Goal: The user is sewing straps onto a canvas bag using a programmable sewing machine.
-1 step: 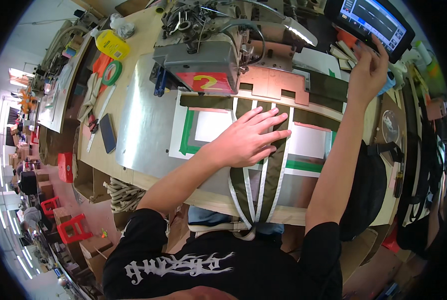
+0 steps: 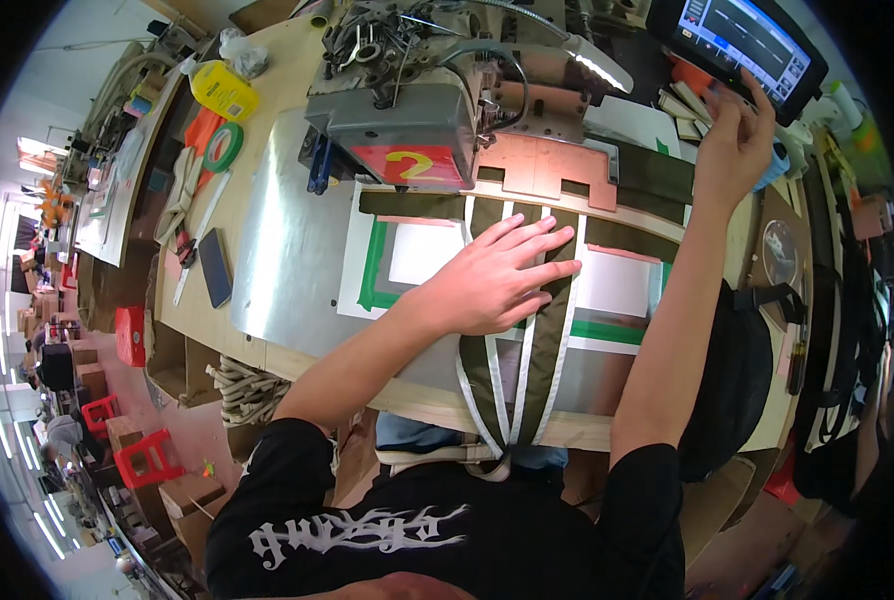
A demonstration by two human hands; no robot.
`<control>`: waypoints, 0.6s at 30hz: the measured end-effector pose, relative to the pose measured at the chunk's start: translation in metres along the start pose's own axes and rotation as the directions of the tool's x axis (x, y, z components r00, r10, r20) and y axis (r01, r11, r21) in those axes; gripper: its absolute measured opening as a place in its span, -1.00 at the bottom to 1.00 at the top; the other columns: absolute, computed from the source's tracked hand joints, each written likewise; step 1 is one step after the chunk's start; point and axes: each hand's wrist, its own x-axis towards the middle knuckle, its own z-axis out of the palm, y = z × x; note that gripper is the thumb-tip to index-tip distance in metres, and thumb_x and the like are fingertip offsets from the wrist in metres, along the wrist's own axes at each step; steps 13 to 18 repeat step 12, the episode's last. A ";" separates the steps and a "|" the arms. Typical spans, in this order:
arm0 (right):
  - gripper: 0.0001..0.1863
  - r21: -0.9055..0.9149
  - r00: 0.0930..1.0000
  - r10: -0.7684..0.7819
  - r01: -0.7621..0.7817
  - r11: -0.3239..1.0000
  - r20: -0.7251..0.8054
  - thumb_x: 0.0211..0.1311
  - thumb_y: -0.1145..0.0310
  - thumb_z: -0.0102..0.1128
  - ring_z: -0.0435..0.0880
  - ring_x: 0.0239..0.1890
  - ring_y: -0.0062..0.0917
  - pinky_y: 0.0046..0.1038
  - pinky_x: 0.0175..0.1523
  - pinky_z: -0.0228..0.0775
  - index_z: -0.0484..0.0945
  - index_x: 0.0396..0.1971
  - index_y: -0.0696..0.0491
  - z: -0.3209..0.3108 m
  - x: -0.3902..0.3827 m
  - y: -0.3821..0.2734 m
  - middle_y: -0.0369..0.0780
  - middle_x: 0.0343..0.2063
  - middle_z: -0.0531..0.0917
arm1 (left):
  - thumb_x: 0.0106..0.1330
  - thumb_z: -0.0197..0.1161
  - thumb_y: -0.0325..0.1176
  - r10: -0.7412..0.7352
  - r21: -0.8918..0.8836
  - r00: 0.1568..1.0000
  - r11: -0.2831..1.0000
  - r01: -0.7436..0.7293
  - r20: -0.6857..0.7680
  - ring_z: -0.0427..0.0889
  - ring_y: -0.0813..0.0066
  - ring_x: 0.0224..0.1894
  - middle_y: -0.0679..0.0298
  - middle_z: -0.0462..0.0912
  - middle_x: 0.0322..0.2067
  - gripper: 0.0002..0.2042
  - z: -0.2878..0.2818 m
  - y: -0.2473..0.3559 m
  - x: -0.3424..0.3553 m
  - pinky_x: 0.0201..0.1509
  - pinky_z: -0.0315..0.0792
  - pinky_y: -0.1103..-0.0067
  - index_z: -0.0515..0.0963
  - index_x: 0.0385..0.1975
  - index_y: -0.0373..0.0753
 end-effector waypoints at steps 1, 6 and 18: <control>-0.58 0.001 1.000 0.023 -0.023 1.000 0.010 0.63 0.57 0.14 0.89 0.10 -0.38 -0.43 0.26 0.72 0.59 0.40 0.17 0.000 0.000 0.001 0.00 0.06 0.85 | 0.52 0.38 -0.14 -0.002 -0.004 1.000 1.000 0.002 0.007 0.28 0.06 0.71 0.11 0.40 0.61 -0.44 0.000 0.000 0.000 0.78 0.08 0.01 0.52 0.50 -0.01; -0.57 -0.012 0.999 0.042 -0.042 0.999 0.020 0.66 0.56 0.12 0.88 0.11 -0.37 -0.40 0.29 0.72 0.55 0.43 0.17 -0.003 0.001 0.003 0.03 0.10 0.84 | 0.57 0.33 -0.15 -0.005 -0.028 0.999 1.000 0.006 0.044 0.26 0.04 0.72 0.13 0.33 0.66 -0.42 -0.001 0.000 0.001 0.80 0.06 0.02 0.47 0.58 0.03; -0.52 0.084 0.997 0.015 -0.021 0.996 0.076 0.64 0.54 0.21 0.89 0.14 -0.32 -0.38 0.31 0.70 0.51 0.48 0.12 -0.008 -0.001 0.008 0.05 0.09 0.84 | 0.58 0.32 -0.16 -0.007 -0.031 0.999 0.999 0.008 0.051 0.23 0.04 0.73 0.14 0.31 0.67 -0.43 -0.003 0.000 0.001 0.80 0.04 0.02 0.47 0.57 0.04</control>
